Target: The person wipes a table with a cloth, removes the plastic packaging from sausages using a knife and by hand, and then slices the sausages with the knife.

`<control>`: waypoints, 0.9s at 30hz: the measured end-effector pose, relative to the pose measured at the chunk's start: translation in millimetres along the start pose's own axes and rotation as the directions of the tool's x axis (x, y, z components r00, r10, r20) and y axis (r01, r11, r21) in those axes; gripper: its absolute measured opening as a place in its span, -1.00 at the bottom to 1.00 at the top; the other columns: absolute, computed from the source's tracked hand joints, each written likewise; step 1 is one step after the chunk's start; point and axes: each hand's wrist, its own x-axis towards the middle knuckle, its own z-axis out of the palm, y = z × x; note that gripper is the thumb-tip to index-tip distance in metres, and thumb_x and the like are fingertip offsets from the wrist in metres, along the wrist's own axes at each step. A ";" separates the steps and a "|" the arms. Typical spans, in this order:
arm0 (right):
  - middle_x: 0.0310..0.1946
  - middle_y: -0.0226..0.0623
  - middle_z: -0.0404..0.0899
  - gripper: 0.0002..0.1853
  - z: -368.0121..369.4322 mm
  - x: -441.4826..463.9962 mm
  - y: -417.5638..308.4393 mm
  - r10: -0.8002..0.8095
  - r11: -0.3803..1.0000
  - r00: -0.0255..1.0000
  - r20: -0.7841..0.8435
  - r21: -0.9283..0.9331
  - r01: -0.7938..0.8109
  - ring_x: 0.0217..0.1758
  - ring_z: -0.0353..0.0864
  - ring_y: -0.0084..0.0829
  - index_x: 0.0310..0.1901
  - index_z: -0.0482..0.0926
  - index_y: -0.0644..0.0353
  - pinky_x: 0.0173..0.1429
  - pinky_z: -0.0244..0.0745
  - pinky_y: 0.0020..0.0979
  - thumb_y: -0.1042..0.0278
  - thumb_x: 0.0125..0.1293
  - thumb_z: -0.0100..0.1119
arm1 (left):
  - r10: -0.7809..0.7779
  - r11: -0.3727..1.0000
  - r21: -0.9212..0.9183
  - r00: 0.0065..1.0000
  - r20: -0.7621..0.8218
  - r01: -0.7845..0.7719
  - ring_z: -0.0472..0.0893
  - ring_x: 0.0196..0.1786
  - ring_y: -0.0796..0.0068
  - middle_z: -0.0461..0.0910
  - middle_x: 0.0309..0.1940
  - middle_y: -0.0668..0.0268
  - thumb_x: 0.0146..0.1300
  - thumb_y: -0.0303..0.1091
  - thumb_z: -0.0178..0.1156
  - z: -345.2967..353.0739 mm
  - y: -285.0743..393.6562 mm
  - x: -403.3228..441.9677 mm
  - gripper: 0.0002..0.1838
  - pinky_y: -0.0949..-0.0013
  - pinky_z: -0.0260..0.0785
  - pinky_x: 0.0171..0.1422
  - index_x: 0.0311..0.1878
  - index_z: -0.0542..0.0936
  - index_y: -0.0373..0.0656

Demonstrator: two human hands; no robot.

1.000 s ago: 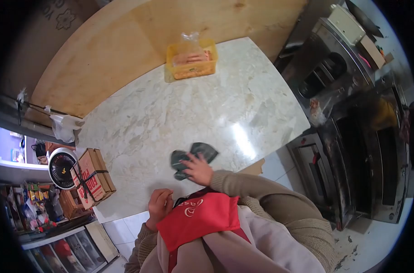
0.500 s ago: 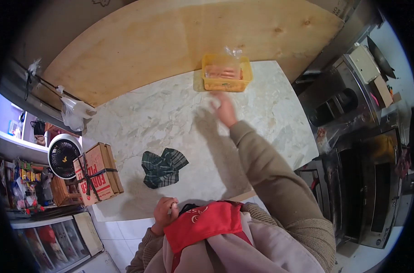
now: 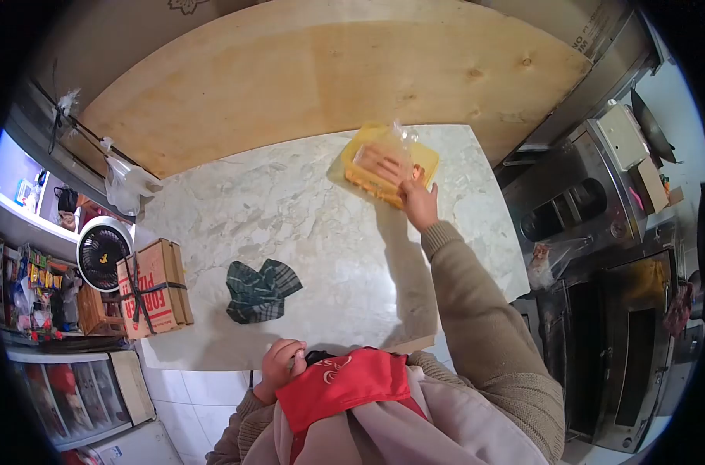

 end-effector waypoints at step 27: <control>-0.44 -0.39 0.49 -0.70 -110.4 -204.2 -6.7 -0.501 0.230 0.786 0.362 0.931 -0.282 -0.38 0.47 -0.59 -0.05 0.42 0.20 -0.32 0.37 -0.52 0.30 0.20 0.11 | -0.298 0.812 -0.512 0.953 0.048 0.280 0.51 -0.27 0.52 0.46 -0.25 0.22 0.21 -0.52 -0.03 166.1 111.9 83.3 -0.80 0.47 0.38 -0.14 -0.09 0.37 -0.30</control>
